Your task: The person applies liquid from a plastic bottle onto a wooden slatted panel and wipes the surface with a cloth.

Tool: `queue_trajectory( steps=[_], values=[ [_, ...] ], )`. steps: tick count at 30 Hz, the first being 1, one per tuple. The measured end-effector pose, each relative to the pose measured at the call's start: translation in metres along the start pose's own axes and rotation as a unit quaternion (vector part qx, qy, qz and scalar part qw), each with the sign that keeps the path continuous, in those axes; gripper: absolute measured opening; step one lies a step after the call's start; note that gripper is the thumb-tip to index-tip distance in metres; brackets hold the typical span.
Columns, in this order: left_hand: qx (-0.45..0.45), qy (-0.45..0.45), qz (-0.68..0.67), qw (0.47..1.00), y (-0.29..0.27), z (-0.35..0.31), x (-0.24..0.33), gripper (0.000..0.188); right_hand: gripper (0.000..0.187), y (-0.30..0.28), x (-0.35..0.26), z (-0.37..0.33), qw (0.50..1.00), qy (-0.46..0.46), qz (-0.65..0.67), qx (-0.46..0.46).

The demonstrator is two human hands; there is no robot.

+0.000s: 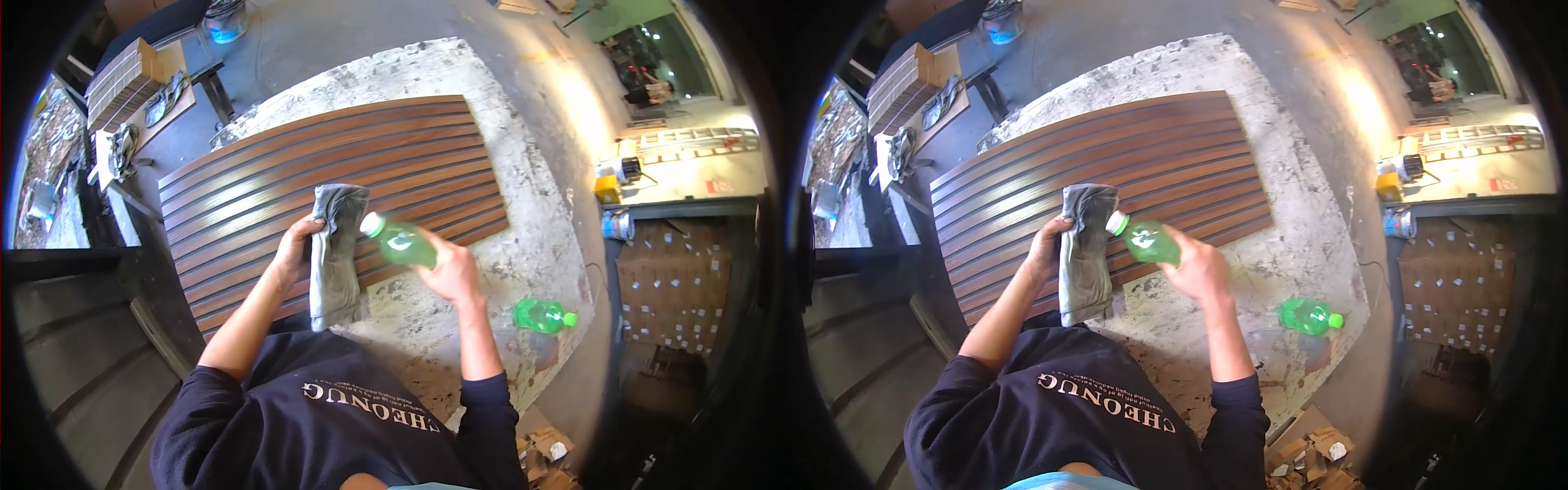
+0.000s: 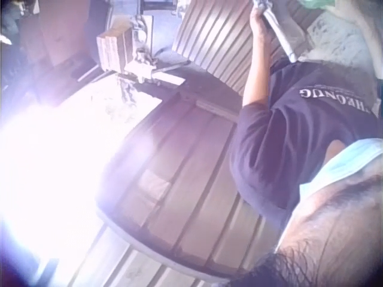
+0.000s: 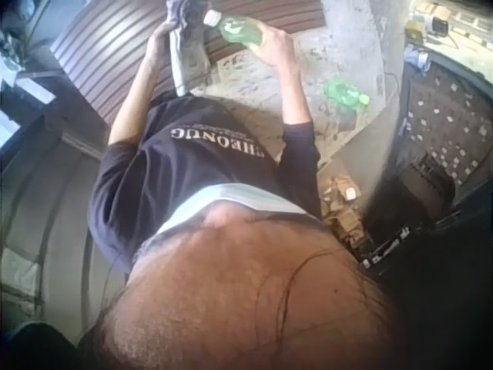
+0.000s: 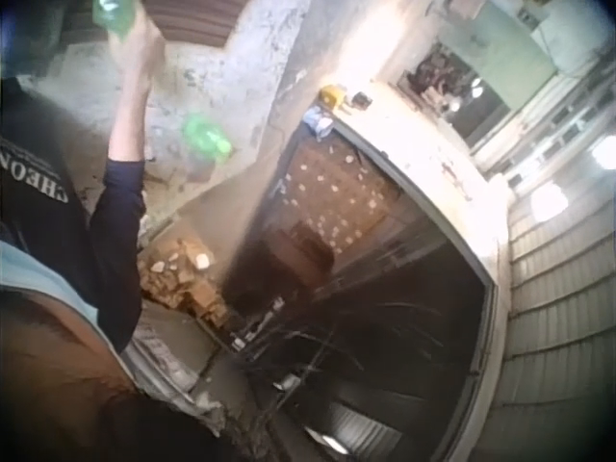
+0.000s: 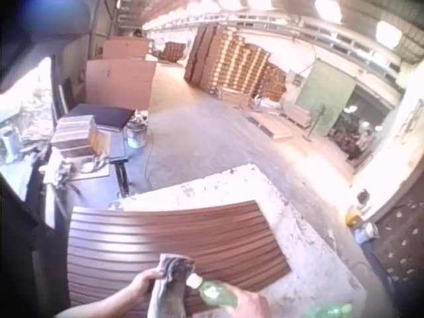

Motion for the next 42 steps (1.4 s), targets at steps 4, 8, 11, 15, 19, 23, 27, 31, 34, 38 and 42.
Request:
queue_trajectory(
  steps=[4, 8, 11, 15, 19, 23, 27, 31, 34, 38, 42],
  values=[
    [-0.002, -0.096, -0.093, 0.991, 0.004, 0.003, -0.029, 0.037, 0.046, 0.004, -0.024, -0.007, 0.996, 0.024, -0.090, -0.015],
    [0.010, -0.142, -0.158, 0.977, 0.001, 0.006, -0.046, 0.039, 0.047, -0.003, -0.034, -0.003, 0.988, 0.034, -0.150, -0.010],
    [-0.004, -0.145, -0.153, 0.978, -0.016, 0.016, -0.053, 0.041, 0.047, -0.007, -0.034, 0.002, 0.977, 0.035, -0.209, -0.032],
    [-0.009, -0.164, -0.167, 0.972, -0.006, 0.018, -0.052, 0.044, 0.046, -0.008, -0.033, 0.006, 0.966, 0.025, -0.256, -0.026],
    [0.019, -0.122, -0.126, 0.984, 0.022, 0.022, -0.020, 0.051, 0.049, -0.014, -0.027, 0.016, 0.988, 0.034, -0.147, 0.019],
    [0.022, 0.056, 0.152, 0.987, 0.058, 0.020, 0.057, 0.037, 0.057, -0.006, 0.029, 0.022, 0.983, 0.092, 0.068, 0.141],
    [0.082, 0.289, 0.631, 0.716, 0.083, 0.016, 0.090, 0.035, 0.053, -0.014, 0.095, 0.021, 0.904, 0.166, 0.221, 0.326],
    [-0.016, 0.254, 0.882, 0.397, 0.001, 0.059, 0.052, 0.044, 0.044, -0.023, 0.142, 0.024, 0.851, 0.129, 0.201, 0.468],
    [-0.072, 0.350, 0.864, 0.355, 0.023, 0.086, 0.033, 0.042, 0.039, -0.006, 0.177, 0.016, 0.818, 0.139, 0.169, 0.532],
    [-0.144, 0.370, 0.850, 0.347, 0.089, 0.178, -0.002, 0.037, 0.041, 0.024, 0.184, 0.008, 0.819, 0.166, 0.116, 0.538],
    [-0.151, 0.407, 0.838, 0.331, 0.145, 0.270, -0.040, 0.039, 0.053, 0.040, 0.184, 0.011, 0.812, 0.169, 0.092, 0.551]
  ],
)
Point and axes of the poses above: each hand's wrist, its own z-axis towards the middle knuckle, its own y-axis out of the palm, x = y × z, the point moved 4 cm from there along z, towards the middle knuckle, and after that the axes turned 1 degree about -x, right-handed, at the moved point
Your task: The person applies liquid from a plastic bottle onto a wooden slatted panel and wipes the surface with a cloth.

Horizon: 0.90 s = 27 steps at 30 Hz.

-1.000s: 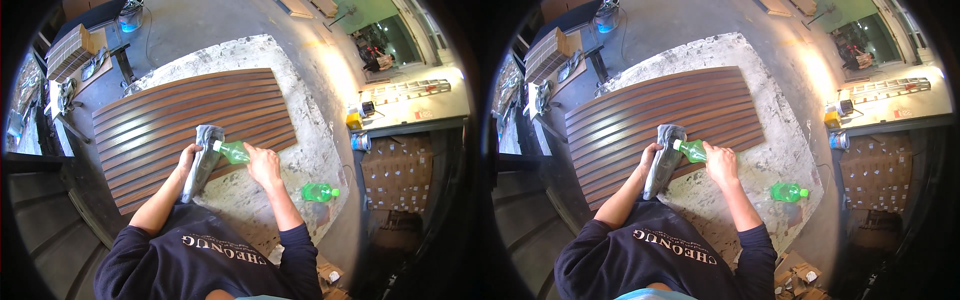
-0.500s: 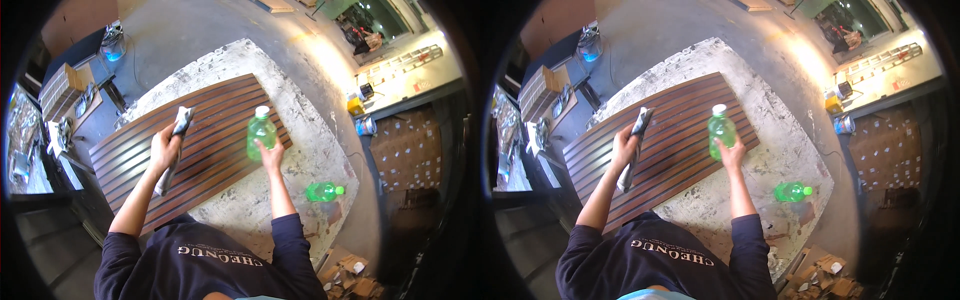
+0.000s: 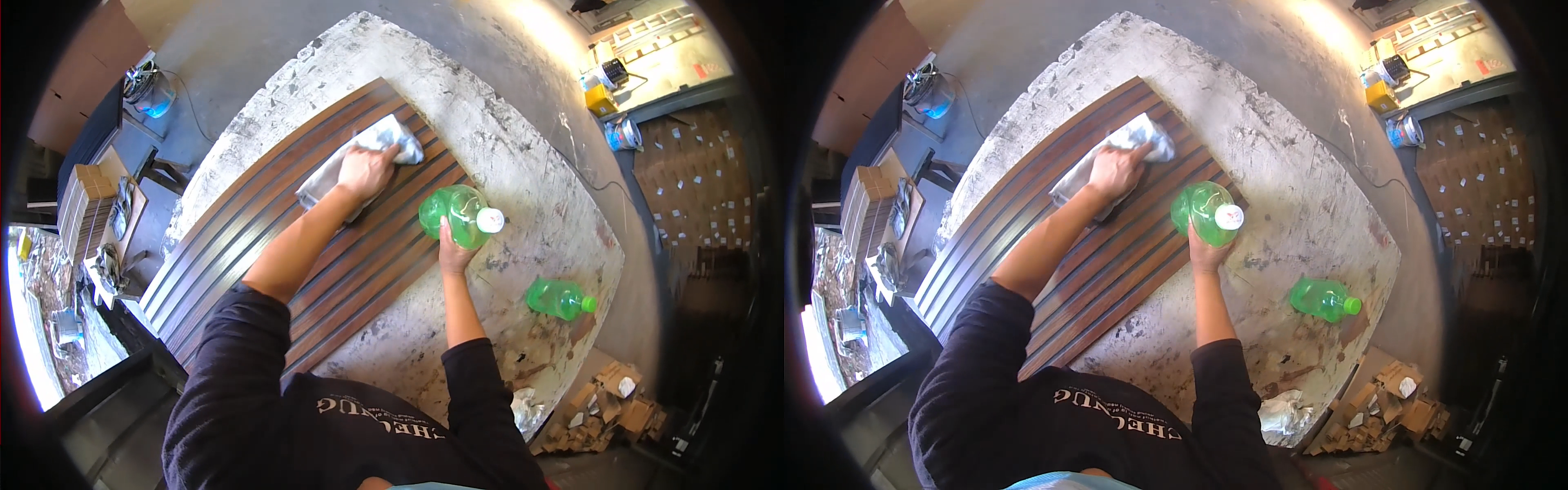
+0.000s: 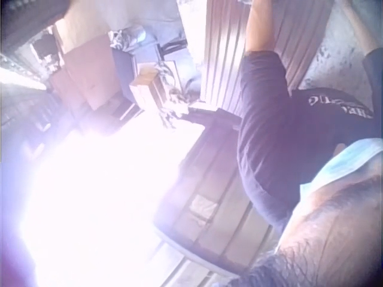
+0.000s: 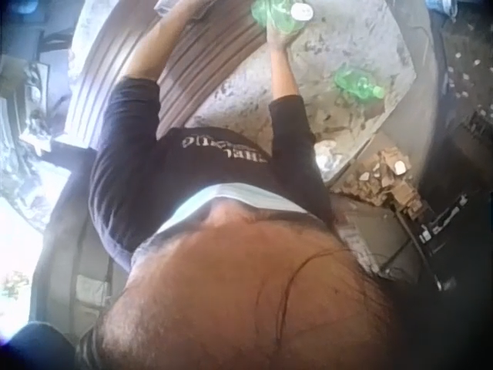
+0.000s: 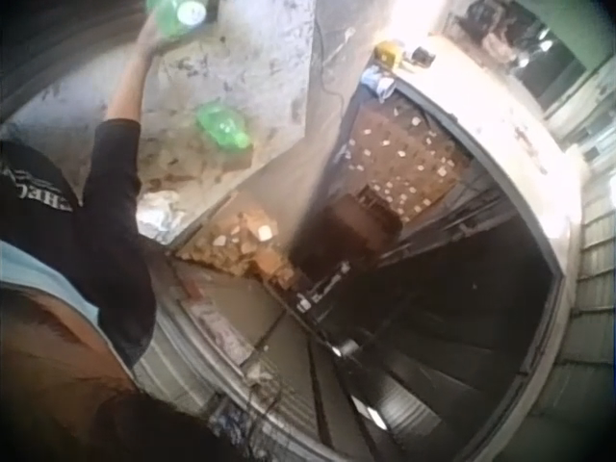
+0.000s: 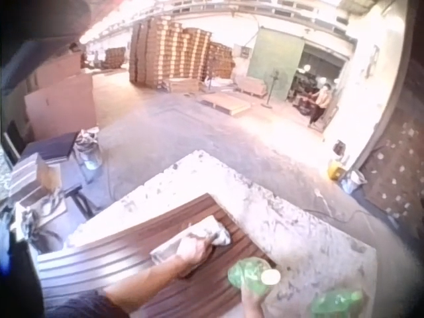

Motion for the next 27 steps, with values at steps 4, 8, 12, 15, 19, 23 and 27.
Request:
queue_trajectory(
  steps=[4, 8, 12, 15, 19, 23, 27],
  values=[
    [-0.126, -0.055, -0.025, 0.990, -0.024, -0.059, 0.004, 0.039, 0.055, -0.006, 0.015, -0.006, 0.997, 0.051, 0.048, 0.011],
    [-0.070, 0.010, -0.031, 0.997, -0.084, -0.193, -0.006, 0.042, 0.053, -0.009, 0.028, -0.010, 0.998, 0.036, 0.040, -0.025],
    [-0.067, 0.033, -0.047, 0.996, -0.063, -0.151, 0.000, 0.038, 0.049, -0.001, 0.024, -0.009, 0.999, 0.021, -0.010, -0.049],
    [-0.088, 0.013, -0.030, 0.996, -0.019, -0.051, 0.012, 0.035, 0.044, 0.006, 0.022, -0.013, 0.998, 0.022, 0.023, -0.052],
    [-0.082, 0.003, -0.027, 0.996, 0.015, -0.003, 0.016, 0.037, 0.052, 0.008, 0.017, -0.008, 0.996, -0.048, -0.066, -0.025],
    [-0.148, -0.022, -0.032, 0.988, -0.056, -0.155, 0.010, 0.045, 0.056, -0.002, 0.044, -0.021, 0.999, 0.021, 0.006, -0.046],
    [-0.084, 0.021, -0.035, 0.996, -0.107, -0.251, 0.000, 0.050, 0.038, -0.004, 0.036, -0.031, 0.996, 0.049, 0.055, -0.053]
  ],
)
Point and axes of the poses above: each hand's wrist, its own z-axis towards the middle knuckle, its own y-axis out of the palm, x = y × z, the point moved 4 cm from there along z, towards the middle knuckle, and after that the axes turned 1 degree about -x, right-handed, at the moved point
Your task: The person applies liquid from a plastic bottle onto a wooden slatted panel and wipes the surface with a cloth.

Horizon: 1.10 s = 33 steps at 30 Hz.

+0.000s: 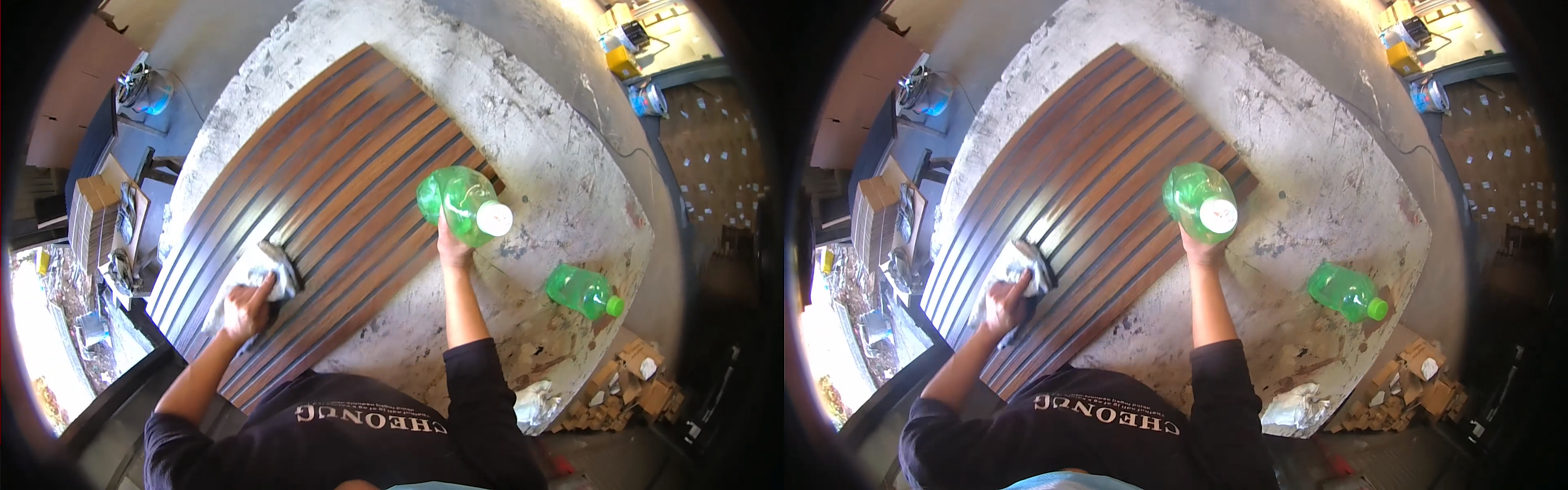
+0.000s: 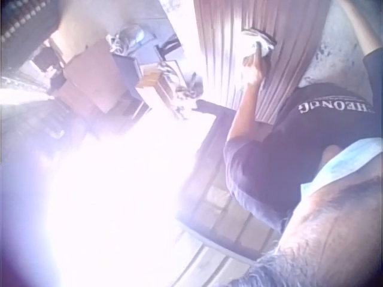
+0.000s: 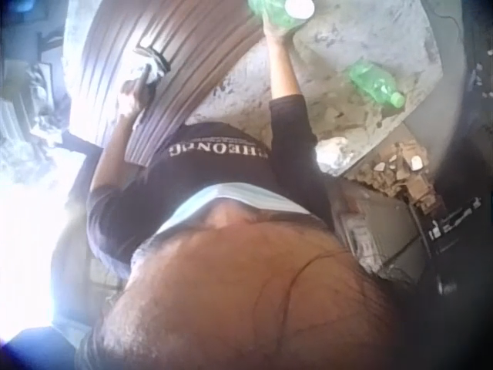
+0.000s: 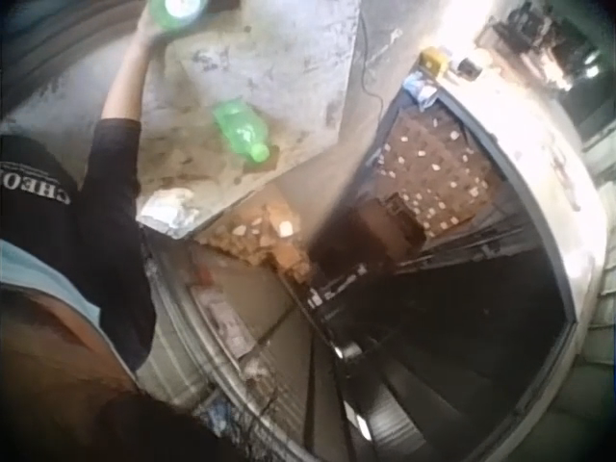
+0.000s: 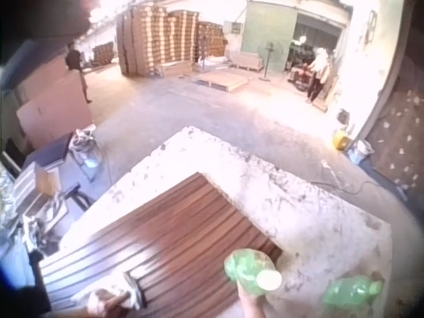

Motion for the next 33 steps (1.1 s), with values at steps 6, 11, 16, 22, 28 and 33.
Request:
queue_trajectory(
  steps=[6, 11, 16, 22, 28, 33],
  values=[
    [-0.104, -0.034, 0.031, 0.994, 0.074, 0.226, 0.014, 0.051, 0.067, 0.010, 0.005, 0.006, 0.996, -0.026, -0.079, -0.032],
    [0.009, -0.075, 0.024, 0.997, 0.096, 0.289, 0.001, 0.043, 0.065, 0.027, -0.024, 0.020, 0.909, -0.217, -0.356, -0.016],
    [-0.052, -0.028, 0.003, 0.998, 0.034, 0.059, 0.029, 0.053, 0.052, 0.005, -0.025, 0.031, 0.991, -0.116, -0.052, 0.049],
    [-0.090, -0.026, -0.016, 0.995, 0.004, -0.029, 0.046, 0.048, 0.052, -0.001, -0.037, 0.032, 0.995, -0.081, -0.011, 0.061],
    [-0.040, -0.020, 0.035, 0.998, 0.070, 0.175, 0.042, 0.038, 0.047, 0.005, -0.045, 0.038, 0.992, -0.090, -0.062, 0.059],
    [-0.129, -0.084, 0.038, 0.987, 0.062, 0.146, 0.045, 0.037, 0.044, 0.001, -0.043, 0.035, 0.999, -0.025, -0.004, 0.041]
  ],
)
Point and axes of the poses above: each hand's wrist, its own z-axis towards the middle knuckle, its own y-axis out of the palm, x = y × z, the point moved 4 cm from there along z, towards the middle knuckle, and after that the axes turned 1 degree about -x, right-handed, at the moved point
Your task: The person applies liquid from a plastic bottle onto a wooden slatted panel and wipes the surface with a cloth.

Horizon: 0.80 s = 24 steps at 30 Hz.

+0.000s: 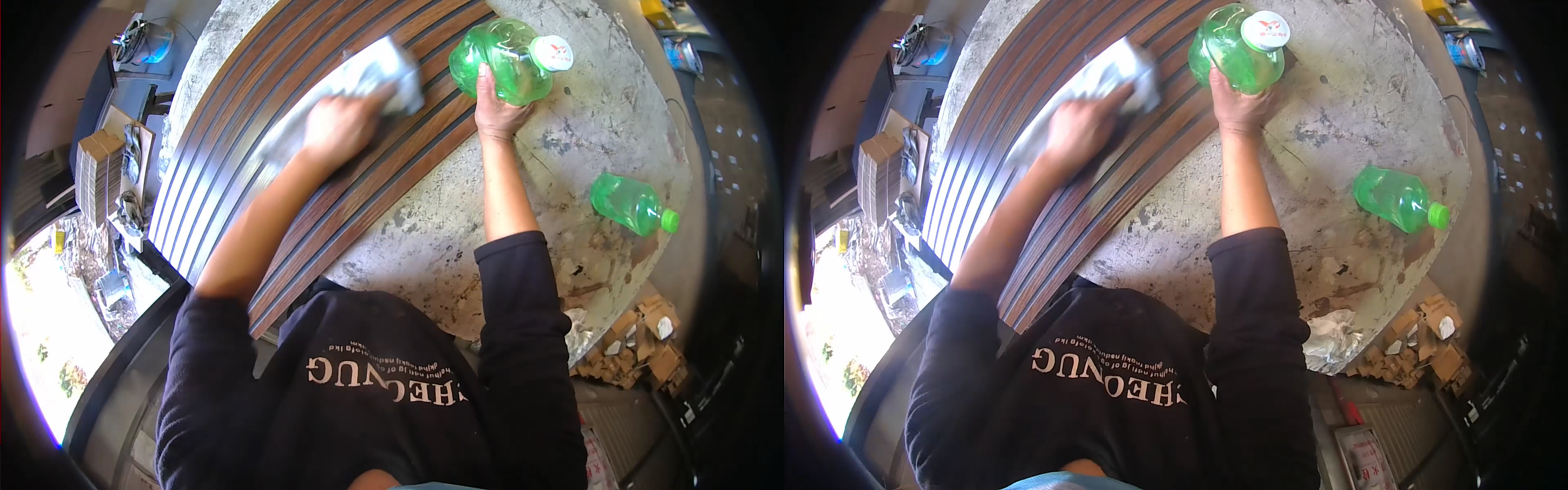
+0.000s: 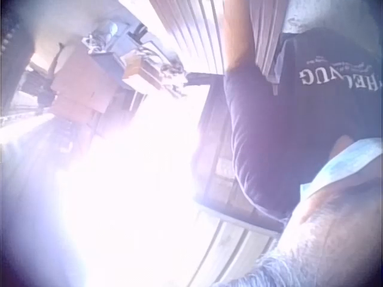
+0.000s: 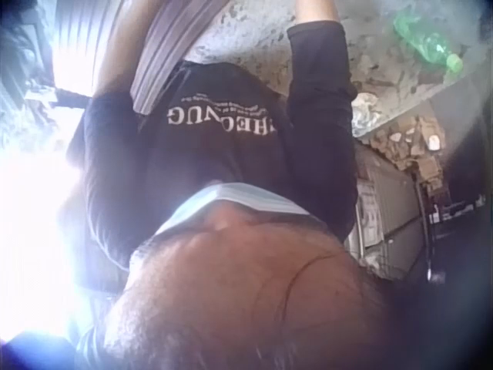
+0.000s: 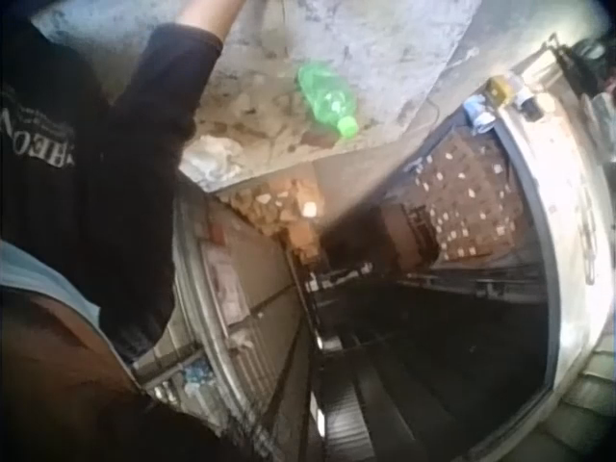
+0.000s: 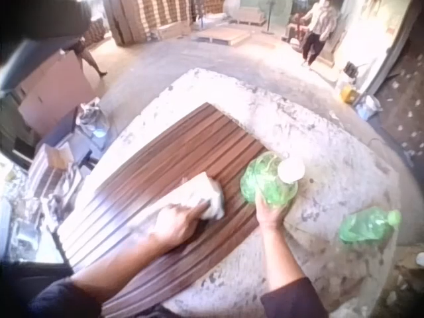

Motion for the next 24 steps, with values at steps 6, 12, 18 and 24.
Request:
queue_trajectory(
  steps=[6, 12, 18, 24],
  values=[
    [0.004, 0.000, 0.004, 1.000, -0.022, -0.220, -0.047, 0.047, 0.048, -0.002, 0.004, -0.003, 0.999, -0.033, -0.002, 0.011],
    [0.069, 0.124, -0.008, 0.990, 0.000, -0.036, -0.013, 0.039, 0.053, -0.004, 0.006, -0.003, 0.992, -0.093, -0.085, 0.011],
    [0.147, 0.052, -0.018, 0.988, 0.008, 0.069, 0.014, 0.041, 0.051, 0.007, 0.001, 0.002, 0.994, -0.047, -0.083, 0.057],
    [0.043, -0.017, -0.037, 0.998, 0.002, -0.163, -0.022, 0.050, 0.038, -0.011, 0.009, 0.003, 0.998, -0.010, -0.058, 0.018]
  ],
)
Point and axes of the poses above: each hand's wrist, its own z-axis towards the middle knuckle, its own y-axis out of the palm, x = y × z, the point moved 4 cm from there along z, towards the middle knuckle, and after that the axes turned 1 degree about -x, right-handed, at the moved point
